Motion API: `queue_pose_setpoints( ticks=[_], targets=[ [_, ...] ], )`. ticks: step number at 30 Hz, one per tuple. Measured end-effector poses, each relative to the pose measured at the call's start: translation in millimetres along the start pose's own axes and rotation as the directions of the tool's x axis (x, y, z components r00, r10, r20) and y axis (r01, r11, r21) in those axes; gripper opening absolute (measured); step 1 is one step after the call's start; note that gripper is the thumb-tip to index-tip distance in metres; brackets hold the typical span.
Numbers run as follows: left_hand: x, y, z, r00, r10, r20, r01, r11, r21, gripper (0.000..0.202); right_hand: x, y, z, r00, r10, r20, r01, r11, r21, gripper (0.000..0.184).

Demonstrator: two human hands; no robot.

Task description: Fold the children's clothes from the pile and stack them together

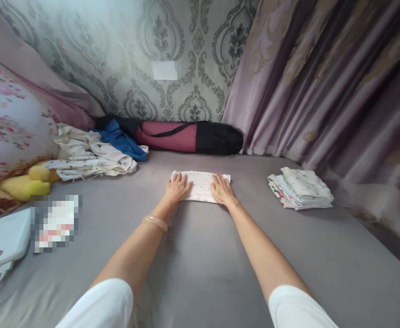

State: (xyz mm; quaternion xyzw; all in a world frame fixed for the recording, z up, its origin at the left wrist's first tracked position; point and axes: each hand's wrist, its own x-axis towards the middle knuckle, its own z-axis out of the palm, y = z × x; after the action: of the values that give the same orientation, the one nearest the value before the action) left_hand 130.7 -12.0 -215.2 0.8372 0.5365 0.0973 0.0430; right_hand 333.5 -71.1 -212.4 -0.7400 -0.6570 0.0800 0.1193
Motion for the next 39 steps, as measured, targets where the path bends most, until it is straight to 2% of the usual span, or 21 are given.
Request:
queue_pose_setpoints(
  ticks=[4, 8, 10, 13, 16, 17, 21, 22, 25, 30, 32, 34, 35, 37, 39],
  targets=[
    [-1, -7, 1.5, 1.000, -0.025, 0.002, 0.025, 0.999, -0.027, 0.058, -1, 16, -5, 0.998, 0.043, -0.040, -0.037, 0.989, 0.142, 0.059],
    [0, -5, 7.6, 0.995, -0.100, 0.002, 0.100, 0.994, -0.055, 0.064, -9, 19, -1, 0.997, 0.024, -0.070, -0.021, 0.999, 0.051, 0.059],
    [1, -4, 9.7, 0.992, -0.129, 0.003, 0.129, 0.989, -0.068, 0.066, -12, 17, 1, 0.996, 0.051, -0.077, -0.052, 0.999, -0.005, 0.059],
    [7, -8, 9.8, 0.991, -0.136, 0.013, 0.137, 0.985, -0.107, 0.064, -10, 14, -3, 0.993, 0.116, -0.021, -0.117, 0.992, -0.045, 0.060],
    [11, -21, 5.6, 0.994, -0.093, 0.064, 0.104, 0.975, -0.196, 0.055, -5, 7, -12, 0.983, 0.162, 0.089, -0.156, 0.985, -0.073, 0.062],
    [11, -28, 3.7, 0.994, -0.085, 0.067, 0.098, 0.970, -0.224, 0.053, -4, 4, -14, 0.983, 0.162, 0.081, -0.155, 0.984, -0.087, 0.062],
    [-3, -59, -1.9, 0.988, -0.157, -0.008, 0.148, 0.944, -0.294, 0.053, -3, -8, -8, 0.988, 0.056, -0.143, -0.075, 0.988, -0.132, 0.062],
    [-8, -66, -2.4, 0.982, -0.189, -0.024, 0.174, 0.938, -0.300, 0.052, -4, -9, -4, 0.989, 0.046, -0.142, -0.064, 0.989, -0.130, 0.062],
    [-23, -78, -3.3, 0.966, -0.254, -0.055, 0.228, 0.929, -0.291, 0.048, -3, -6, 6, 0.997, 0.082, -0.013, -0.083, 0.990, -0.115, 0.063],
    [-38, -69, -5.3, 0.963, -0.257, -0.084, 0.226, 0.935, -0.275, 0.046, 0, -8, -1, 0.990, 0.129, 0.052, -0.123, 0.987, -0.105, 0.063],
    [-41, -63, -6.1, 0.959, -0.267, -0.091, 0.234, 0.933, -0.273, 0.045, 0, -18, -5, 0.992, 0.127, -0.021, -0.129, 0.986, -0.108, 0.063],
    [-44, -60, -6.4, 0.954, -0.277, -0.117, 0.236, 0.931, -0.278, 0.044, 0, -30, -3, 0.991, 0.059, -0.124, -0.075, 0.989, -0.127, 0.063],
    [-44, -60, -6.3, 0.950, -0.282, -0.135, 0.236, 0.930, -0.281, 0.043, 0, -35, 0, 0.991, 0.018, -0.135, -0.037, 0.990, -0.136, 0.063],
    [-45, -60, -5.9, 0.943, -0.290, -0.166, 0.235, 0.928, -0.288, 0.042, 1, -41, 6, 0.998, -0.020, -0.059, 0.011, 0.990, -0.139, 0.063],
    [-45, -62, -5.3, 0.938, -0.295, -0.180, 0.235, 0.926, -0.294, 0.042, 3, -43, 9, 0.999, -0.007, 0.048, 0.013, 0.991, -0.134, 0.064]
  ],
)
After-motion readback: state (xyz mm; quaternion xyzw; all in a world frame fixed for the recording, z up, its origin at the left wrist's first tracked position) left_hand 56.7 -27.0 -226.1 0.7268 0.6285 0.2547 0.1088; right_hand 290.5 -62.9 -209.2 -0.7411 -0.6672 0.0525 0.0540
